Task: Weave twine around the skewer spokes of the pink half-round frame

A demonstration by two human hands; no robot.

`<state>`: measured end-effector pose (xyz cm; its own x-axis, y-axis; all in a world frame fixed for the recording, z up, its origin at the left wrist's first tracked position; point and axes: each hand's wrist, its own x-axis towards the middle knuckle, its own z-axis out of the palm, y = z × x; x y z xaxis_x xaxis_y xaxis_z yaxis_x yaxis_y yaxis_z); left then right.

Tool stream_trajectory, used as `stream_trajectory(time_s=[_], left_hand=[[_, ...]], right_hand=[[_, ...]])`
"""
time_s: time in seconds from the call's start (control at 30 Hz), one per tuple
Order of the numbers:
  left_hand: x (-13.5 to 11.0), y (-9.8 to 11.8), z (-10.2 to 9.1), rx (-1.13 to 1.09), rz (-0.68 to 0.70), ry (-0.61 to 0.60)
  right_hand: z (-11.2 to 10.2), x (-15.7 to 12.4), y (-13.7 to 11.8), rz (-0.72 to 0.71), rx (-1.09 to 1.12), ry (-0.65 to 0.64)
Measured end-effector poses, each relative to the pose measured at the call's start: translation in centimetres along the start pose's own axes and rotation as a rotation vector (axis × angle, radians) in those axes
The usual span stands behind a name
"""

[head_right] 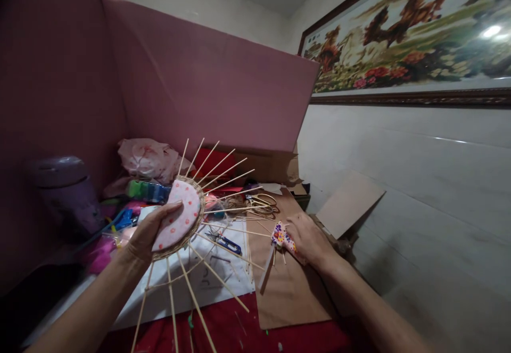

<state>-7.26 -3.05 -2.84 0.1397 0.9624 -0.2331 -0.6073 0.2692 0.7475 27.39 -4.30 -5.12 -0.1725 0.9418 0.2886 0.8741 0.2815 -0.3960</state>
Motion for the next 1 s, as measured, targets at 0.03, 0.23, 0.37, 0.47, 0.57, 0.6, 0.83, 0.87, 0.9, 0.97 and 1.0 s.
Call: stream_trajectory(time_s=[0.03, 0.23, 0.37, 0.47, 0.57, 0.6, 0.83, 0.87, 0.9, 0.97, 1.0], left_hand=[[0.0, -0.2, 0.0, -0.007, -0.006, -0.008], [-0.4, -1.3, 0.8, 0.022, -0.077, -0.072], [-0.5, -1.8, 1.2, 0.069, -0.032, -0.086], [-0.4, -1.9, 1.2, 0.083, -0.025, -0.084], [-0.4, -1.9, 1.0, 0.107, -0.042, -0.067], [-0.4, -1.8, 1.0, 0.113, -0.046, -0.063], [-0.6, -1.8, 1.2, 0.104, -0.049, -0.063], [-0.6, -1.8, 1.2, 0.103, -0.049, -0.065], [-0.6, -1.8, 1.2, 0.1, -0.054, -0.067], [-0.6, -1.9, 1.3, 0.085, -0.07, -0.067], [-0.7, -1.9, 1.4, 0.074, -0.079, -0.069]], right_hand=[[-0.3, 0.4, -1.1, -0.03, 0.082, 0.05], [0.3, 2.5, -9.5, -0.116, 0.731, -0.101], [0.9, 0.3, -13.5, -0.182, 1.003, -0.18], [0.9, -2.1, -14.3, -0.18, 1.107, -0.165], [1.2, -1.7, -14.3, -0.191, 1.167, -0.194], [1.5, -0.8, -14.2, -0.185, 1.195, -0.209], [3.7, 4.1, -12.9, -0.111, 1.36, -0.255], [3.8, 4.0, -12.8, -0.096, 1.379, -0.266], [3.8, 3.8, -12.6, -0.088, 1.387, -0.282], [3.8, 3.5, -12.6, -0.093, 1.378, -0.324], [3.8, 3.4, -12.7, -0.102, 1.376, -0.336]])
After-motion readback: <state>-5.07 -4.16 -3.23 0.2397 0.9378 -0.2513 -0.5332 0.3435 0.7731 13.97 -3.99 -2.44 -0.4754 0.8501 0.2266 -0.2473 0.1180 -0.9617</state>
